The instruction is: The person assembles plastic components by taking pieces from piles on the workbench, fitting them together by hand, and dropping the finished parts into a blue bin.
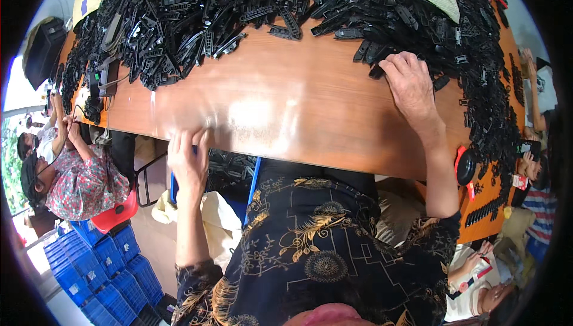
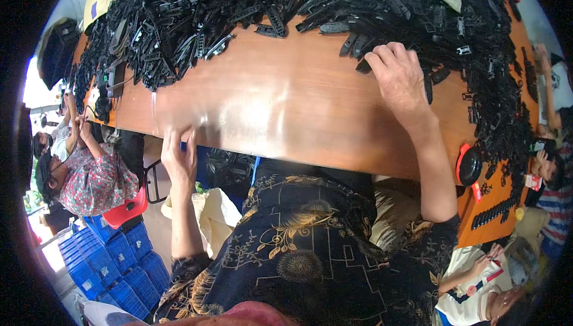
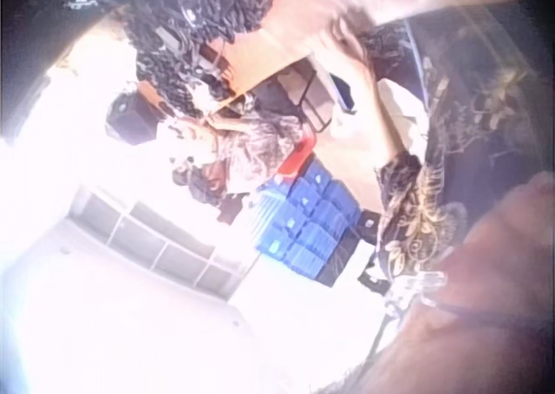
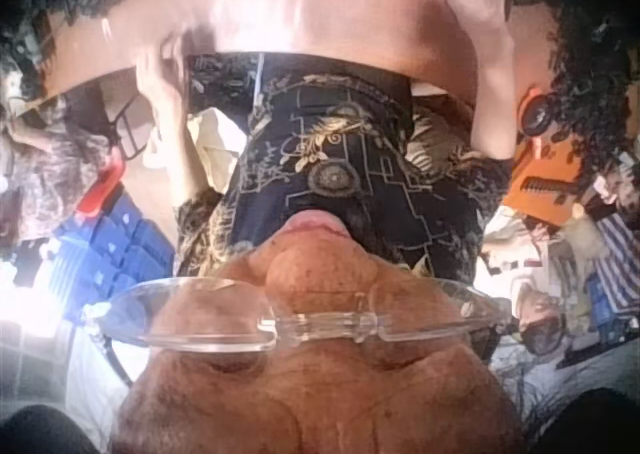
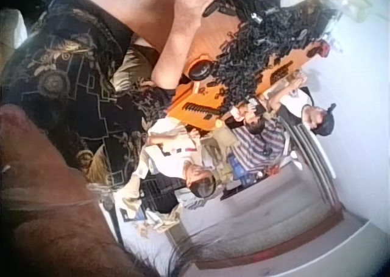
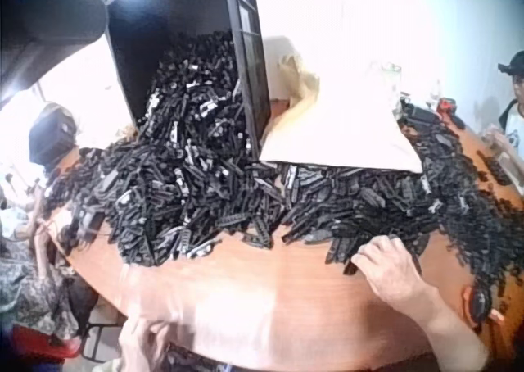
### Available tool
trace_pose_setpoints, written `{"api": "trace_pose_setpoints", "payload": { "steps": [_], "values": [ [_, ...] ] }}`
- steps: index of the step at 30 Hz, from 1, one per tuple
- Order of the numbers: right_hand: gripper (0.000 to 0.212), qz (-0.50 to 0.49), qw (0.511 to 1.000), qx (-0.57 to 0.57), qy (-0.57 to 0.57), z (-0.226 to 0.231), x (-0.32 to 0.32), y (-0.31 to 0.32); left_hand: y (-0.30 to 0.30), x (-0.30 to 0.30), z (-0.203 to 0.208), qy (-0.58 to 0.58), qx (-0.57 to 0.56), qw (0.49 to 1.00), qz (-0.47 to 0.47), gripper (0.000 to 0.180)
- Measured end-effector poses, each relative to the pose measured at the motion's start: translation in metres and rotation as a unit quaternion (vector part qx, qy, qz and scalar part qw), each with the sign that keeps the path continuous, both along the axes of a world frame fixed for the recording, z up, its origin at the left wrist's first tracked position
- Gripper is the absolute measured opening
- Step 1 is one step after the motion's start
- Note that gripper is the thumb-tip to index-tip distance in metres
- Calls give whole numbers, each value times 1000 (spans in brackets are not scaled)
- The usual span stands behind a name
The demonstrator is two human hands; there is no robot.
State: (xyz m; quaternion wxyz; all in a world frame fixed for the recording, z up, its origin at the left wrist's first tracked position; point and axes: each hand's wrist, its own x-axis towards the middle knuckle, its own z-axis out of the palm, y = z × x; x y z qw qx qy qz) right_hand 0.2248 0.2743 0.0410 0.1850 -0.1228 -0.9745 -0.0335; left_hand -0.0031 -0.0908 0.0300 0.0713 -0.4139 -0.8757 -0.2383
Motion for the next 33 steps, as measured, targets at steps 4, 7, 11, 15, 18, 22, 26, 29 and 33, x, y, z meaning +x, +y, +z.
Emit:
{"api": "trace_pose_setpoints", "payload": {
  "steps": [4,7,11,15,18,22,26,29,33],
  "values": [
    [23,42,996,9,-75,-2,-2,18,108,-28,-3,-9,19,986,-164,24],
    [20,59,994,13,-87,-4,0,23,186,-42,-17,-1,52,978,-204,29],
    [19,52,995,33,-82,-9,2,27,223,-49,-22,18,-84,976,-199,31],
    [11,49,997,23,-62,-16,4,27,213,-33,-16,3,-77,955,-285,25],
    [8,45,998,11,-53,-20,7,26,202,-24,-10,-53,-156,937,-307,19],
    [6,60,997,-5,-39,-23,11,22,223,-45,-10,85,-114,952,-272,22],
    [8,75,997,14,-21,-22,15,16,236,-64,-18,198,-172,920,-292,30],
    [9,70,996,-35,43,-20,18,9,237,-68,-17,252,-198,898,-302,33],
    [21,-90,809,-571,109,-17,21,-13,232,-59,-8,108,-21,944,-310,33]
  ]
}}
